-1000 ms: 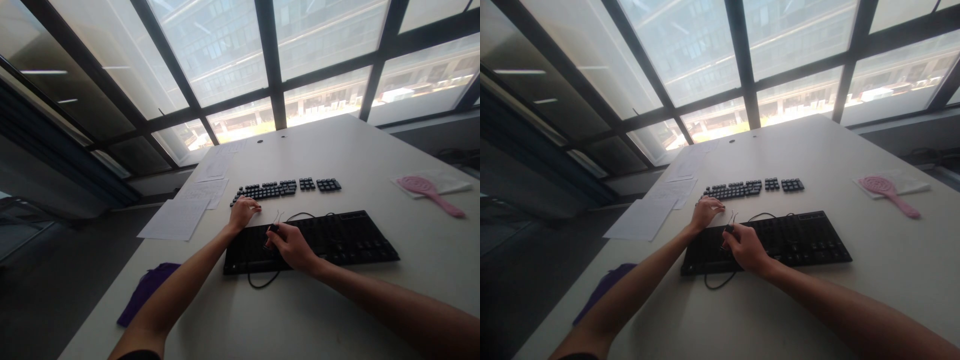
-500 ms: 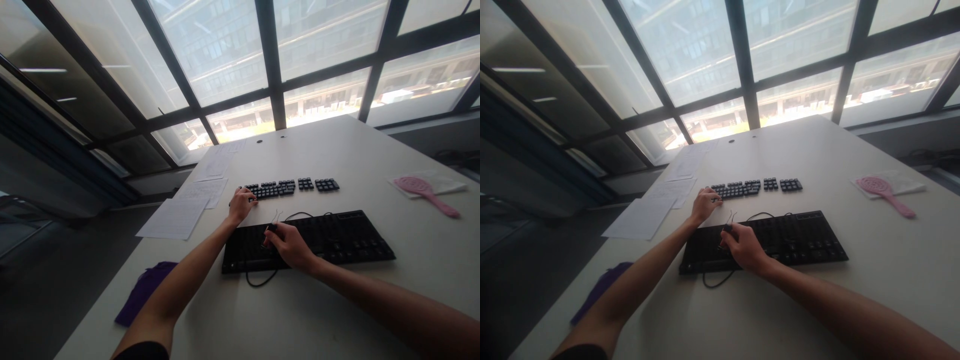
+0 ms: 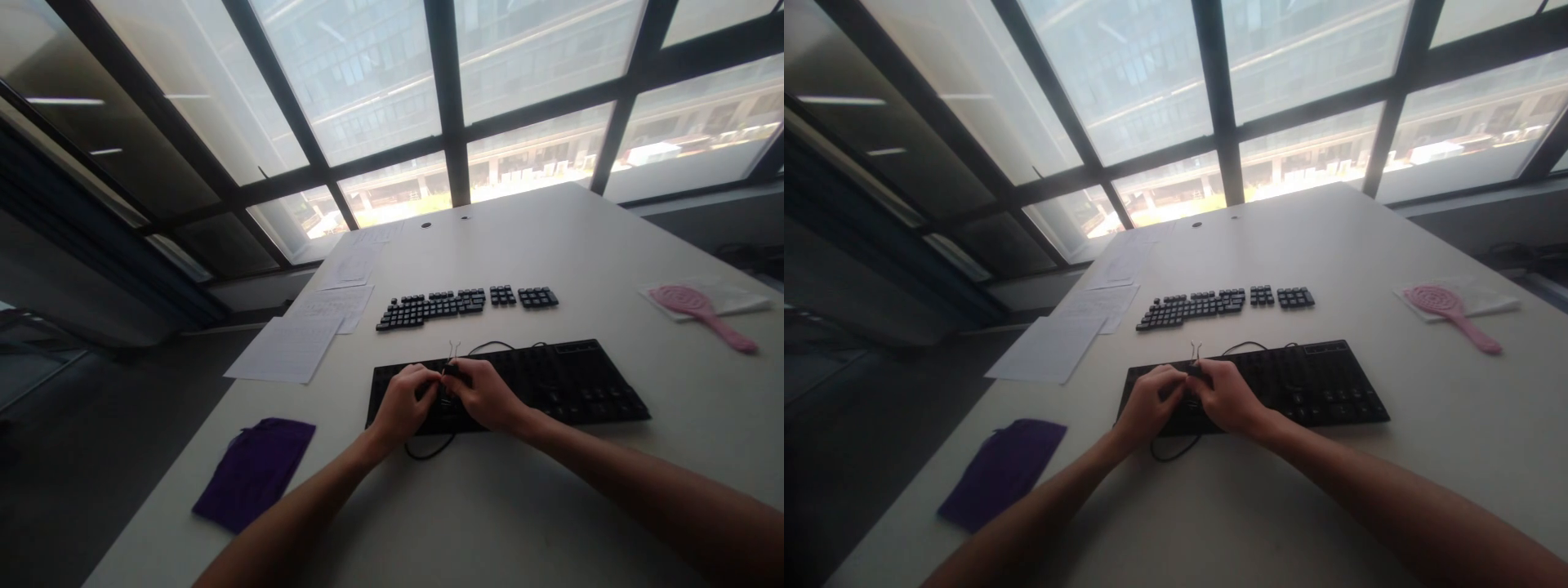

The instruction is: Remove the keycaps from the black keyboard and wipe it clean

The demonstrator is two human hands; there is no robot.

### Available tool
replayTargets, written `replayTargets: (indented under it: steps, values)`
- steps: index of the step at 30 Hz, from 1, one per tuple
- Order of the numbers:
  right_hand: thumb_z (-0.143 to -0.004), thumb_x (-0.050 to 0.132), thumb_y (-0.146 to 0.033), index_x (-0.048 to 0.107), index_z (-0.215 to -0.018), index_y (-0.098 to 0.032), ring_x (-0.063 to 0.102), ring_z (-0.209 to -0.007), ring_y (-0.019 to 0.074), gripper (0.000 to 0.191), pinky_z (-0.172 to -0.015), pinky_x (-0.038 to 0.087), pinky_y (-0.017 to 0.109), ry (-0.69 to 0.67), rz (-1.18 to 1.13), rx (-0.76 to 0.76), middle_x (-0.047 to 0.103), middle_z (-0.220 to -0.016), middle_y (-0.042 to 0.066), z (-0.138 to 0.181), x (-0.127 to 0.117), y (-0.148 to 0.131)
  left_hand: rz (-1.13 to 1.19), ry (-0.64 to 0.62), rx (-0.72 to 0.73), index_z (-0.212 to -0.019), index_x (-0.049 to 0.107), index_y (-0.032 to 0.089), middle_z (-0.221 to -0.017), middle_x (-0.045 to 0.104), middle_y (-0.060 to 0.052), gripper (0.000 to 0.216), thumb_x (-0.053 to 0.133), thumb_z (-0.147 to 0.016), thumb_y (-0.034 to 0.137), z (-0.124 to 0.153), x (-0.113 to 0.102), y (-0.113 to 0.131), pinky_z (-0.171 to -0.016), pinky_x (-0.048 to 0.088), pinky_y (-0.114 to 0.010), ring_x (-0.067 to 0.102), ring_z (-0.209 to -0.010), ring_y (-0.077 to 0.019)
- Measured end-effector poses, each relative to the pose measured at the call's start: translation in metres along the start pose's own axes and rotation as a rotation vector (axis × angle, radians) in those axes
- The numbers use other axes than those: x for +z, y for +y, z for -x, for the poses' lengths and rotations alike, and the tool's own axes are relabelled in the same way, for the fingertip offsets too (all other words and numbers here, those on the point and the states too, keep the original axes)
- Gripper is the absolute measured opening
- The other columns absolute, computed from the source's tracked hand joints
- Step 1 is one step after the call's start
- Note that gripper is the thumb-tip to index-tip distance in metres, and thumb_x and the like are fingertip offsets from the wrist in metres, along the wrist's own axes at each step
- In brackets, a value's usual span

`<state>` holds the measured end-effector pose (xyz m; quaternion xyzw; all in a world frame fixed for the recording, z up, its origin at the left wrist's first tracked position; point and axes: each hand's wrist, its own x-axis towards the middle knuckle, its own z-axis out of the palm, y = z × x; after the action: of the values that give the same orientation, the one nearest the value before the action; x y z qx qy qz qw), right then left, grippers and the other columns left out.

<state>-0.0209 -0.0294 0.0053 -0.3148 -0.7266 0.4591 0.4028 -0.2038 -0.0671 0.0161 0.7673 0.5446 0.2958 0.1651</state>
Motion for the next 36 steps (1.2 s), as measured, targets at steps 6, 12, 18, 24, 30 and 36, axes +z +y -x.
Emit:
replayTargets:
  steps: [6,12,18,24,30,36]
  values:
    - [-0.092,0.057,-0.02,0.057,-0.071,-0.017,0.051,-0.062,0.0138,0.021,-0.06,0.038,0.025,-0.094,0.13,-0.069,0.058,-0.065,-0.001,0.003,0.002,0.0,0.066,0.037,-0.025,-0.089,0.07,0.018,-0.09,0.069,-0.005,0.012,0.058,-0.087,0.014,0.005,0.005,-0.003,-0.079,0.048,-0.03,0.063,-0.086,-0.0185]
    - [-0.094,0.053,-0.017,0.06,-0.079,-0.017,0.053,-0.072,0.0165,0.017,-0.065,0.04,0.027,-0.15,0.382,-0.241,0.06,-0.077,0.004,0.011,0.005,-0.002,0.061,0.021,0.003,-0.079,0.065,0.018,-0.084,0.066,-0.003,0.012,0.057,-0.084,0.012,0.007,0.003,-0.001,-0.076,0.045,-0.029,0.058,-0.082,-0.0173]
    - [-0.092,0.053,-0.014,0.062,-0.084,-0.018,0.055,-0.072,0.0188,0.013,-0.067,0.041,0.03,-0.188,0.474,-0.334,0.063,-0.079,0.006,0.015,0.006,0.002,-0.078,-0.184,0.172,-0.076,0.061,0.019,-0.083,0.062,-0.003,0.01,0.069,-0.071,0.016,0.009,-0.005,0.004,-0.076,0.045,-0.032,0.053,-0.081,-0.0196]
    - [-0.09,0.056,-0.019,0.059,-0.072,-0.017,0.055,-0.062,0.0157,0.018,-0.061,0.041,0.027,-0.082,0.133,-0.072,0.064,-0.068,0.001,0.009,0.004,0.005,-0.053,-0.158,0.126,-0.084,0.068,0.021,-0.087,0.065,-0.004,0.013,0.076,-0.078,0.029,0.008,0.0,-0.001,-0.076,0.046,-0.032,0.055,-0.085,-0.0207]
    - [-0.089,0.055,-0.024,0.058,-0.069,-0.016,0.054,-0.062,0.0155,0.022,-0.058,0.041,0.026,0.011,0.036,0.023,0.062,-0.065,0.0,0.006,0.002,0.005,0.058,-0.105,0.084,-0.092,0.071,0.021,-0.092,0.068,-0.005,0.009,0.069,-0.086,0.028,0.009,0.002,-0.004,-0.084,0.048,-0.033,0.059,-0.09,-0.0201]
    - [-0.092,0.055,-0.031,0.059,-0.076,-0.018,0.056,-0.064,0.016,0.021,-0.06,0.041,0.026,0.09,0.046,0.026,0.063,-0.068,0.0,0.006,0.006,0.005,0.15,0.067,0.059,-0.102,0.066,0.019,-0.092,0.068,-0.004,0.02,0.072,-0.084,0.025,0.014,0.005,-0.004,-0.078,0.052,-0.03,0.063,-0.084,-0.0176]
